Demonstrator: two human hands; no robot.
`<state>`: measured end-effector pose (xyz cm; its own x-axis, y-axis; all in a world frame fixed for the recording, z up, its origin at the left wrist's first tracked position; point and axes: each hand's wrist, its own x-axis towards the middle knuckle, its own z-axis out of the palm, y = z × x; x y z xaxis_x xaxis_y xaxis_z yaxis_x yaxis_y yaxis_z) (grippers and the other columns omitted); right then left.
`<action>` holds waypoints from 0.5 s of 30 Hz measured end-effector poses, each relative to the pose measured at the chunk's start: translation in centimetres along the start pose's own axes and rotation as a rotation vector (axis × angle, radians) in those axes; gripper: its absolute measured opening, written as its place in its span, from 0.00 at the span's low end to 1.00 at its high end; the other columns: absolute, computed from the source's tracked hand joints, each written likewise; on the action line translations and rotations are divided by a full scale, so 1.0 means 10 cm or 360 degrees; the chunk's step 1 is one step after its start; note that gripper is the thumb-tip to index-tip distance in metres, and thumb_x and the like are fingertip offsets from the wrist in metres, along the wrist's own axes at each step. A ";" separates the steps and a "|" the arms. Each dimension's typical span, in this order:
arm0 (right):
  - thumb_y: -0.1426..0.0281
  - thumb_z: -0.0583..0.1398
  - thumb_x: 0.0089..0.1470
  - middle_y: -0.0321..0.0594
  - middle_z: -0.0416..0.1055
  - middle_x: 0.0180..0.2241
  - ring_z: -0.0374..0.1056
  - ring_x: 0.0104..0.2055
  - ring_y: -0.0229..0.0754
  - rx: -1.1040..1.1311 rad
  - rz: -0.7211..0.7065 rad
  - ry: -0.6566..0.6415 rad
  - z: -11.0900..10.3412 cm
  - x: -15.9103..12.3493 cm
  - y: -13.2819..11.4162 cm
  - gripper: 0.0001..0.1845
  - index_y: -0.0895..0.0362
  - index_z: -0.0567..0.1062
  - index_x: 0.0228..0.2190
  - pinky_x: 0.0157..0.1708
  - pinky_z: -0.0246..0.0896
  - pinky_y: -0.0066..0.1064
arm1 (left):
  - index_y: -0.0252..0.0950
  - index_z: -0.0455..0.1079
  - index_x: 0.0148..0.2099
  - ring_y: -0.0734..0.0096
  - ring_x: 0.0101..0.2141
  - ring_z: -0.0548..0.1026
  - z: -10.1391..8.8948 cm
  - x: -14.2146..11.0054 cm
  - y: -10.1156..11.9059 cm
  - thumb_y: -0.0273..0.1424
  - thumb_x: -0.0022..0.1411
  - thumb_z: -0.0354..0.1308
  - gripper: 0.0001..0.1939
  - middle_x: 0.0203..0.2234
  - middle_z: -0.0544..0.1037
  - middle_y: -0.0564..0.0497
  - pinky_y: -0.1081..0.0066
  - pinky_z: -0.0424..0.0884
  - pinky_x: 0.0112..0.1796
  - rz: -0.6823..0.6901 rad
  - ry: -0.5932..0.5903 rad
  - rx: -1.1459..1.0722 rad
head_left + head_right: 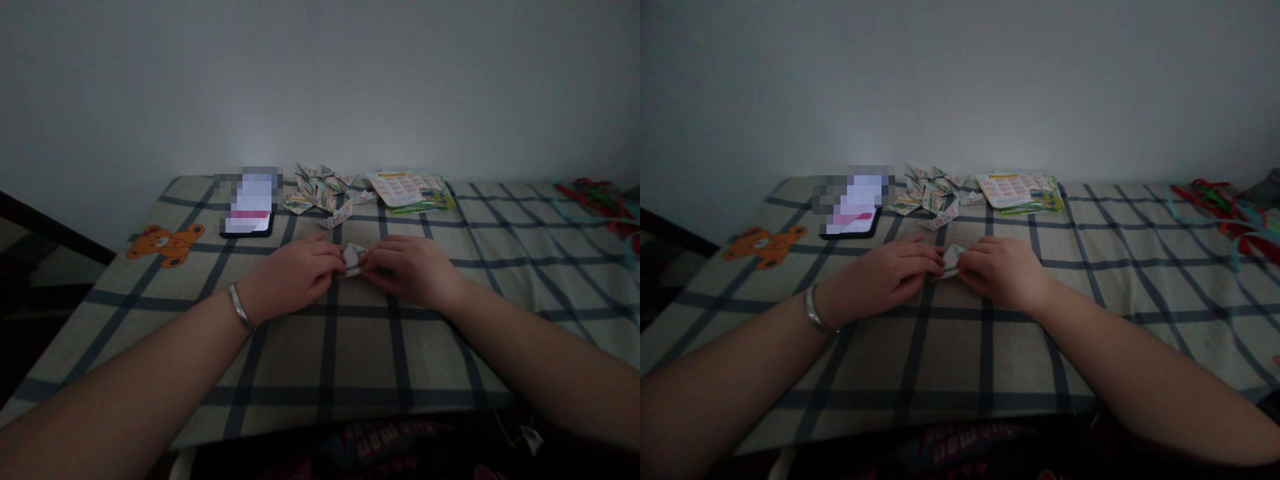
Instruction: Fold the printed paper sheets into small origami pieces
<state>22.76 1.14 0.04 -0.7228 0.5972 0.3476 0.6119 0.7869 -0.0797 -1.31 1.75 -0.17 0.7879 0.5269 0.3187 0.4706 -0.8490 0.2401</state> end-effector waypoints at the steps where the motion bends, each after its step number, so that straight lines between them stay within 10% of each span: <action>1: 0.68 0.59 0.58 0.40 0.78 0.33 0.72 0.37 0.42 -0.0002 0.0009 -0.0024 0.00 0.00 -0.01 0.08 0.56 0.78 0.33 0.34 0.61 0.32 | 0.37 0.74 0.44 0.64 0.50 0.73 0.00 0.00 0.00 0.24 0.64 0.51 0.11 0.44 0.78 0.49 0.54 0.61 0.59 0.0018 0.0000 0.0026; 15: 0.67 0.57 0.60 0.40 0.75 0.32 0.68 0.37 0.41 0.0127 0.0005 -0.0143 0.02 0.02 -0.05 0.08 0.56 0.76 0.34 0.35 0.59 0.31 | 0.36 0.75 0.44 0.56 0.54 0.70 0.02 0.00 0.07 0.33 0.61 0.60 0.10 0.44 0.79 0.48 0.48 0.58 0.59 -0.0002 0.0059 0.0339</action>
<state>22.32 0.90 -0.03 -0.7488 0.6086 0.2625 0.5895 0.7926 -0.1560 -0.89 1.16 -0.18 0.7740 0.5255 0.3532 0.5479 -0.8355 0.0425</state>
